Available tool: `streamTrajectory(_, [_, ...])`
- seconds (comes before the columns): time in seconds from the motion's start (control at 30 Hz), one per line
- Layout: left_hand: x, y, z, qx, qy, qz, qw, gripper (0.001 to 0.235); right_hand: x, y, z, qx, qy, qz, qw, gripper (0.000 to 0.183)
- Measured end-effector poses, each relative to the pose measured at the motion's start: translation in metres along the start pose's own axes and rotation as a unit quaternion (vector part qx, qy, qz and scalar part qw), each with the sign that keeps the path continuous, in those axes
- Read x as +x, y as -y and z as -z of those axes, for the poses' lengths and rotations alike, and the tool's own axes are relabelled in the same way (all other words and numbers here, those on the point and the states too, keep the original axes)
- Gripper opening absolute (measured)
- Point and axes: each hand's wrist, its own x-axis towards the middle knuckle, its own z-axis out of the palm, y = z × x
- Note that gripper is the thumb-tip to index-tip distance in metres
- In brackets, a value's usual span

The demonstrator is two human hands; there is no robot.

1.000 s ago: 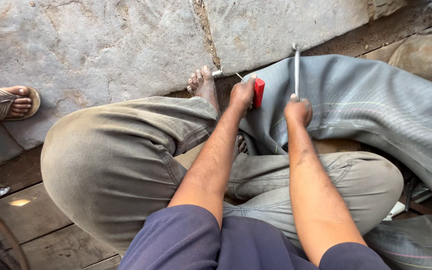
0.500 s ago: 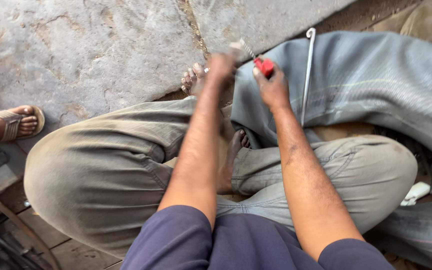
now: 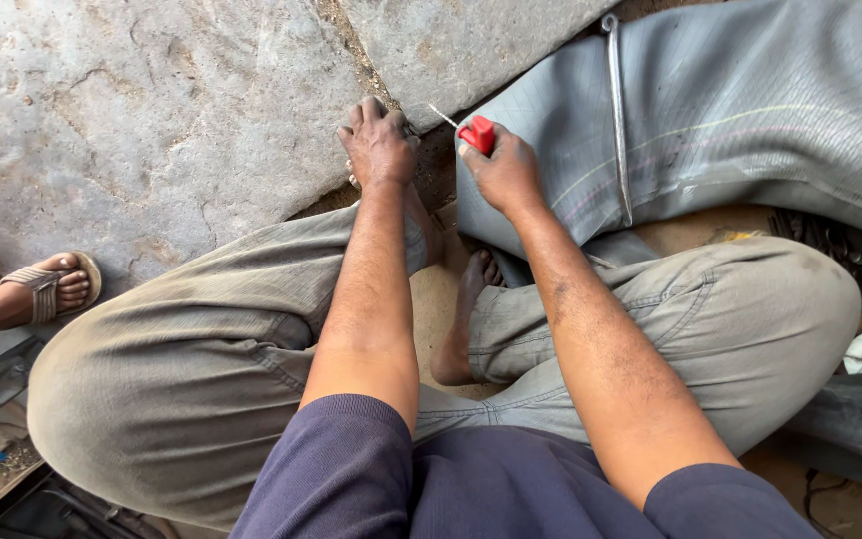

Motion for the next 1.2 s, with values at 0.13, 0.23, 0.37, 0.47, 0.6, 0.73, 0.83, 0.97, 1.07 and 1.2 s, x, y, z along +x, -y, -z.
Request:
streamTrajectory(0.13, [0.001,0.012,-0.014,-0.031,-0.039,-0.013,0.999,0.038,-0.005,0.011,-0.005,-0.011,0.015,-0.012,1.0,0.035])
streamTrajectory(0.23, [0.002,0.013,-0.02,-0.048,-0.042,-0.022,0.998,0.039,-0.004,0.015,-0.006,-0.019,0.03,-0.036,0.999,0.034])
streamTrajectory(0.37, [-0.002,0.018,-0.022,-0.064,-0.044,-0.026,0.997,0.037,-0.007,0.014,-0.014,-0.027,0.048,-0.052,0.997,0.032])
streamTrajectory(0.47, [0.001,0.016,-0.015,-0.065,-0.039,-0.026,0.997,0.036,-0.005,0.016,-0.014,-0.022,0.039,-0.008,0.999,0.035])
streamTrajectory(0.6, [-0.001,0.014,-0.012,-0.074,-0.044,-0.02,0.996,0.036,-0.005,0.015,-0.015,-0.033,0.055,-0.045,0.997,0.035])
streamTrajectory(0.73, [0.0,0.016,-0.014,-0.067,-0.054,-0.031,0.996,0.034,-0.004,0.012,-0.019,-0.02,0.033,-0.043,0.998,0.038])
streamTrajectory(0.83, [0.011,0.015,-0.02,-0.076,-0.073,-0.037,0.994,0.031,0.003,0.008,-0.02,0.038,-0.01,-0.008,0.999,0.043])
streamTrajectory(0.97, [0.028,0.003,-0.026,-0.251,-0.121,-0.043,0.959,0.031,0.012,0.005,-0.017,0.205,-0.04,-0.069,0.976,0.041])
streamTrajectory(1.07, [0.04,-0.017,-0.012,-0.562,-0.055,-0.053,0.823,0.033,0.023,0.01,-0.006,0.345,-0.083,-0.037,0.934,0.039])
streamTrajectory(1.2, [0.017,-0.038,0.04,-0.763,0.126,-0.013,0.634,0.032,0.019,0.037,0.022,0.433,-0.087,-0.026,0.897,0.035])
